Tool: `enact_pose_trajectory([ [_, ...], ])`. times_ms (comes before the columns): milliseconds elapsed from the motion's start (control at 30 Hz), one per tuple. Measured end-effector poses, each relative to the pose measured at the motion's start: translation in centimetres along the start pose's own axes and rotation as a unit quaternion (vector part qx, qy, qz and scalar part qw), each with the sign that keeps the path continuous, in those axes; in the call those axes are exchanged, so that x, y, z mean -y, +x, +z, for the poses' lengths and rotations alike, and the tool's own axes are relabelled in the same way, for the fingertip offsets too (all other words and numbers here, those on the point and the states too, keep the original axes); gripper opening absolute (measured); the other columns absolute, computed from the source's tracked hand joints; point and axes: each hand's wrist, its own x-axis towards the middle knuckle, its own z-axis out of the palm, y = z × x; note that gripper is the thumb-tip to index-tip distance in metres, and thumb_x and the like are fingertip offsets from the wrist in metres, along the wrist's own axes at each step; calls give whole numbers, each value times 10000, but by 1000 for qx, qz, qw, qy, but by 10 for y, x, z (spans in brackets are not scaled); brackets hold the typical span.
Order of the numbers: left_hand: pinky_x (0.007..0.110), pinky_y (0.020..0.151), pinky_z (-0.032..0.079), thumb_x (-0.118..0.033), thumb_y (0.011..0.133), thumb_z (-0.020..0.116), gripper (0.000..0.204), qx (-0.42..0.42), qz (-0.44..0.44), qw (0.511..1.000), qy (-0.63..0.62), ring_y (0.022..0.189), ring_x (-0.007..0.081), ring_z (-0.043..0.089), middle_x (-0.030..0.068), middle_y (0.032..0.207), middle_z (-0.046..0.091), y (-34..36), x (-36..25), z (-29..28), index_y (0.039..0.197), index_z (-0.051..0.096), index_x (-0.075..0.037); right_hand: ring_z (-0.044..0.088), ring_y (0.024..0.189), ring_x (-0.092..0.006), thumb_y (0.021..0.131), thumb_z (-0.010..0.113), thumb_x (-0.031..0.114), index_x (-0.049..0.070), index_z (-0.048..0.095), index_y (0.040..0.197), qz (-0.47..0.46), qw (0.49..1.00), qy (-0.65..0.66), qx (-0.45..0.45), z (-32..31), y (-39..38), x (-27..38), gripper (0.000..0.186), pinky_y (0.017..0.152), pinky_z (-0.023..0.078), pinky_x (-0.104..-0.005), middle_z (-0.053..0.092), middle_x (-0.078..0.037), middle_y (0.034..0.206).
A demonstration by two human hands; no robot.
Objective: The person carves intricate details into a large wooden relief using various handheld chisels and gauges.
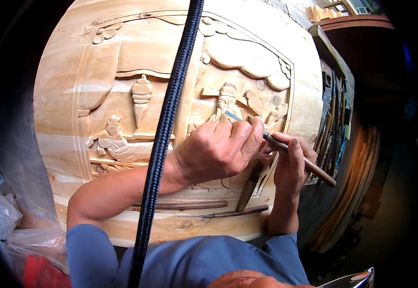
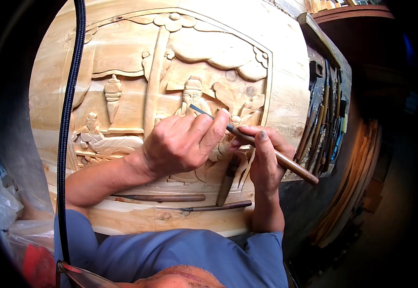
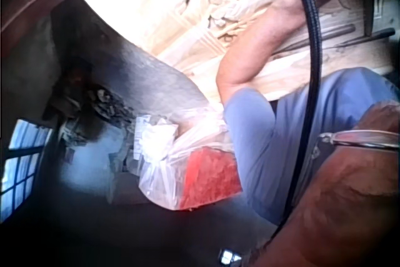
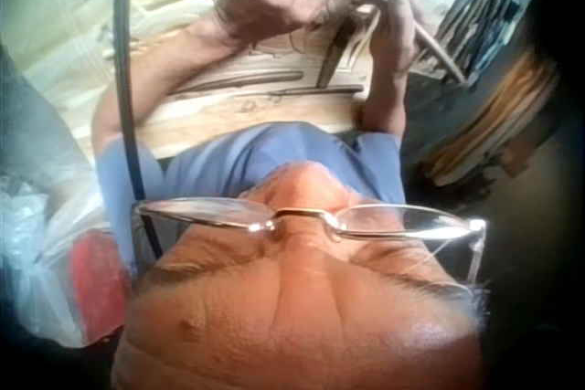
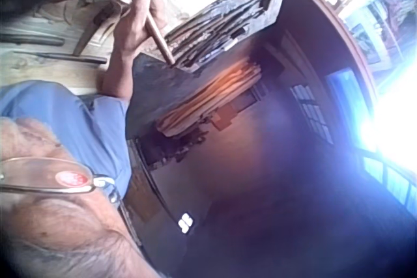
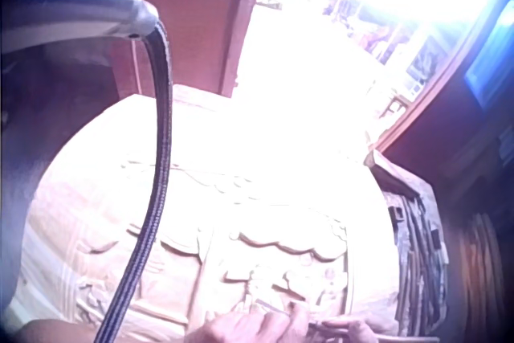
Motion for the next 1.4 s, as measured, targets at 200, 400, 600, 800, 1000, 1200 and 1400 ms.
enact_pose_trajectory([
  [200,286,497,453,-123,916,675,396,-22,-20,998,-47,570,121,550,31,819,561,4,1,5,1283,692,23,799,810,-279,1155,574,180,-134,768,1175,14,1000,-3,-16,1,0,-3,370,787,671,-391,803,-247,972],
  [400,287,495,454,-125,916,676,357,-17,-22,998,-47,572,122,550,36,830,563,6,2,4,1246,688,13,794,798,-272,1162,571,198,-141,763,1183,18,1000,-8,-20,2,1,-2,391,780,667,-384,801,-239,937],
  [600,284,501,460,-126,915,677,357,-34,-24,998,-48,592,120,559,33,837,567,3,0,10,1244,689,11,793,810,-272,1167,563,212,-142,760,1185,10,1000,-14,-12,1,2,-3,405,782,668,-379,796,-238,939],
  [800,284,511,473,-127,917,681,356,-44,-22,997,-56,601,118,569,34,847,571,5,1,8,1243,688,17,793,808,-272,1170,556,214,-145,756,1184,6,1000,-17,-8,1,2,-2,412,781,668,-378,796,-242,934],
  [1000,286,516,485,-124,919,685,339,-42,-27,997,-60,607,120,582,40,860,581,6,1,9,1225,683,22,794,802,-271,1175,545,212,-147,756,1180,12,999,-34,-17,2,4,2,416,776,666,-370,797,-244,927],
  [1200,290,517,494,-111,910,683,346,-45,-34,996,-73,612,127,596,51,881,592,5,2,11,1227,675,26,791,769,-267,1176,554,225,-147,761,1166,24,999,-41,-24,6,7,6,425,758,663,-369,800,-235,918],
  [1400,296,518,505,-100,910,679,345,-44,-44,994,-87,613,132,603,61,888,598,5,2,11,1229,669,32,774,736,-254,1170,566,239,-138,773,1125,1,994,-108,-10,11,14,21,432,738,652,-363,791,-222,879],
])
